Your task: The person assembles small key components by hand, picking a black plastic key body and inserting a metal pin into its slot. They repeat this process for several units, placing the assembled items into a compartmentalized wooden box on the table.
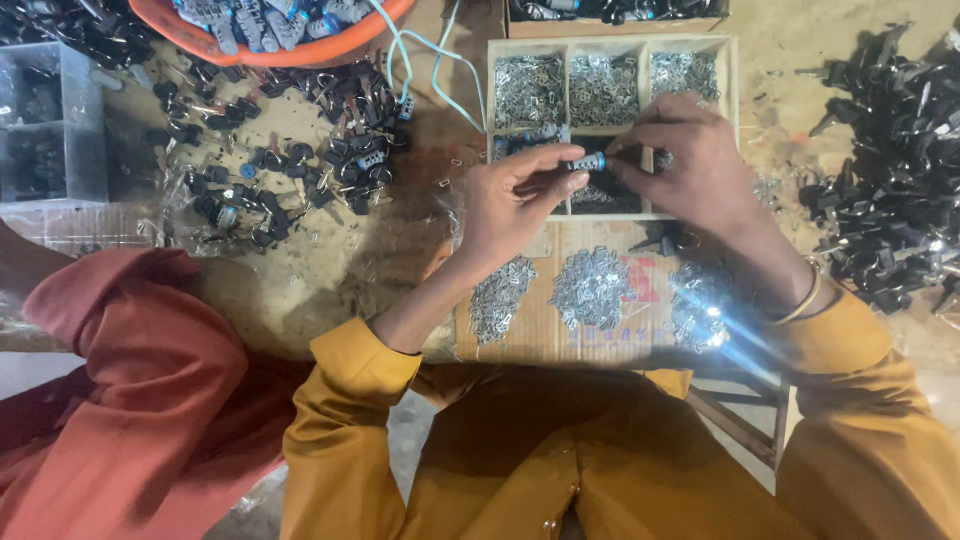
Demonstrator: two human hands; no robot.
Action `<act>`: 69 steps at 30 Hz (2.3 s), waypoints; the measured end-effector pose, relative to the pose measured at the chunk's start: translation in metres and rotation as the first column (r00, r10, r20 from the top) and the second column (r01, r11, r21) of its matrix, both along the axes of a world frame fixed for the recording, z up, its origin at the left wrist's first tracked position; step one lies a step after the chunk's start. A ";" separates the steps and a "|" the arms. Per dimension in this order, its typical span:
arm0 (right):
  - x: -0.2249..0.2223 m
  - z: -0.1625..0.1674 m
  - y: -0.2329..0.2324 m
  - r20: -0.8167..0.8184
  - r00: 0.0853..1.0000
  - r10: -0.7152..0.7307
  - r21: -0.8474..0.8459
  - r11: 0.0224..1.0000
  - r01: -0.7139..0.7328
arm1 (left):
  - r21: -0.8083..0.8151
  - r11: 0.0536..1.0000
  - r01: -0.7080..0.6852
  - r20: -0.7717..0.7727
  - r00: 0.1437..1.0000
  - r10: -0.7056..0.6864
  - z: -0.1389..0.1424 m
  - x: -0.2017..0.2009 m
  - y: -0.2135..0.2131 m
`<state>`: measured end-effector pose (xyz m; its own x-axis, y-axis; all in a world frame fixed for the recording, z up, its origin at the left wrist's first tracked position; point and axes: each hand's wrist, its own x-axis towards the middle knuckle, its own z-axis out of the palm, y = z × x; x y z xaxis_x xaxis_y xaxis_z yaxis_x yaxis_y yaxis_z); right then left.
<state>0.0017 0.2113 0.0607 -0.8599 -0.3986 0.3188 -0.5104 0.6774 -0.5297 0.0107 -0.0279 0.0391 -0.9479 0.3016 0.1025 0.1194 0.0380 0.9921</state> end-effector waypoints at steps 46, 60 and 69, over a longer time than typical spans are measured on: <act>0.001 -0.006 -0.026 0.157 0.986 0.053 -0.269 0.963 -0.008 | 0.024 0.999 -0.038 -0.036 0.999 0.039 -0.023 -0.014 -0.005; 0.003 -0.017 -0.025 0.255 0.964 0.076 -0.337 0.941 0.015 | -0.006 1.000 -0.015 -0.048 0.999 0.015 -0.028 -0.015 -0.004; -0.011 -0.021 -0.020 0.025 1.000 -0.007 0.088 0.996 0.005 | 0.073 0.997 0.003 -0.020 1.000 -0.002 -0.031 -0.014 -0.005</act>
